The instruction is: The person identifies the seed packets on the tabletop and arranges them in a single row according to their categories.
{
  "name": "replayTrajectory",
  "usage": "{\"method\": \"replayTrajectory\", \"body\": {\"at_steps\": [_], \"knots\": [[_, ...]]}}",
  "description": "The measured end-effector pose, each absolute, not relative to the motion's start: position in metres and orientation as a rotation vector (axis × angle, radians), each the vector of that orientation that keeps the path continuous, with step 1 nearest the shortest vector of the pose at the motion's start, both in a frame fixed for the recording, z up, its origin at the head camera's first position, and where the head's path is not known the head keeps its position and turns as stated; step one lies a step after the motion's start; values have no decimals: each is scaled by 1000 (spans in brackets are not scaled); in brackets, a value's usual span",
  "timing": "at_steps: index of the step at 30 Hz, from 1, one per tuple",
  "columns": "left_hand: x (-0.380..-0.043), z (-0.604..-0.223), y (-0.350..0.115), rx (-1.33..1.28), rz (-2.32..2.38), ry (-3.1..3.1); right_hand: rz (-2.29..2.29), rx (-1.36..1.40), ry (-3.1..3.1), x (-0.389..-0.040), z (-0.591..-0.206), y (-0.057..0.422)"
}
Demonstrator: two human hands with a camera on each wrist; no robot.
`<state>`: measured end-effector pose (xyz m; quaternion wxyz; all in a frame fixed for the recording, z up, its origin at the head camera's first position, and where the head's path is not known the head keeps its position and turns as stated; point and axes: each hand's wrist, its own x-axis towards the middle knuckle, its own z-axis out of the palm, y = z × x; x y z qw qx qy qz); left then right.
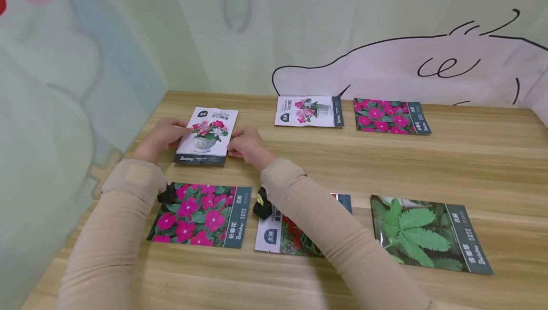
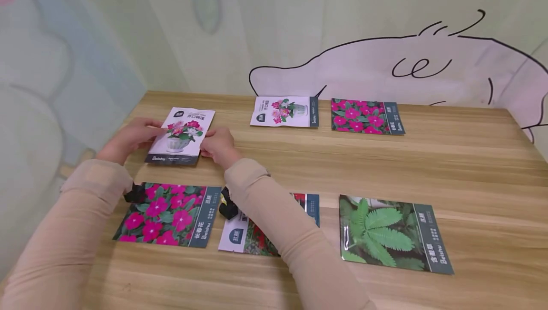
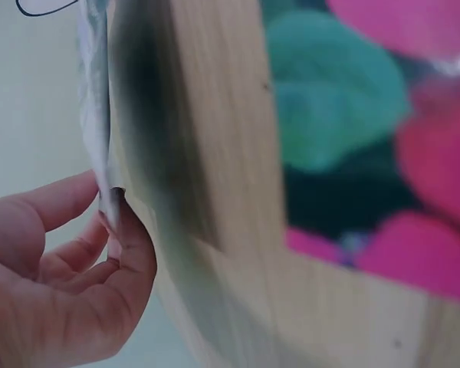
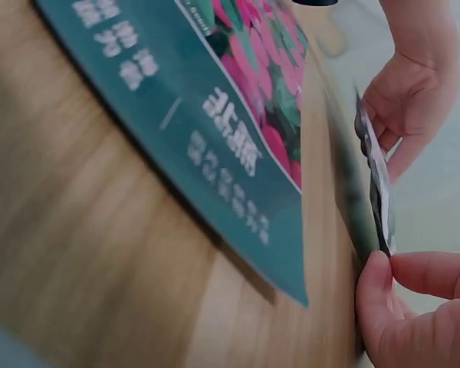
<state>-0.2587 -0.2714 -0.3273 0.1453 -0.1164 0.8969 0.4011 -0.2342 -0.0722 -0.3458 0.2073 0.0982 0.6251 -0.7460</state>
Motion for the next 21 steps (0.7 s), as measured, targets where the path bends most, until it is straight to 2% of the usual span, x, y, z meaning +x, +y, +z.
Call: {"method": "replayTrajectory", "body": {"at_steps": [16, 21], "knots": [[-251, -326, -274, -312, 1245, 2526, -2006, 225, 1769, -233, -343, -67], [-247, -323, -277, -288, 1128, 2654, -1871, 137, 1750, -237, -339, -54]]}}
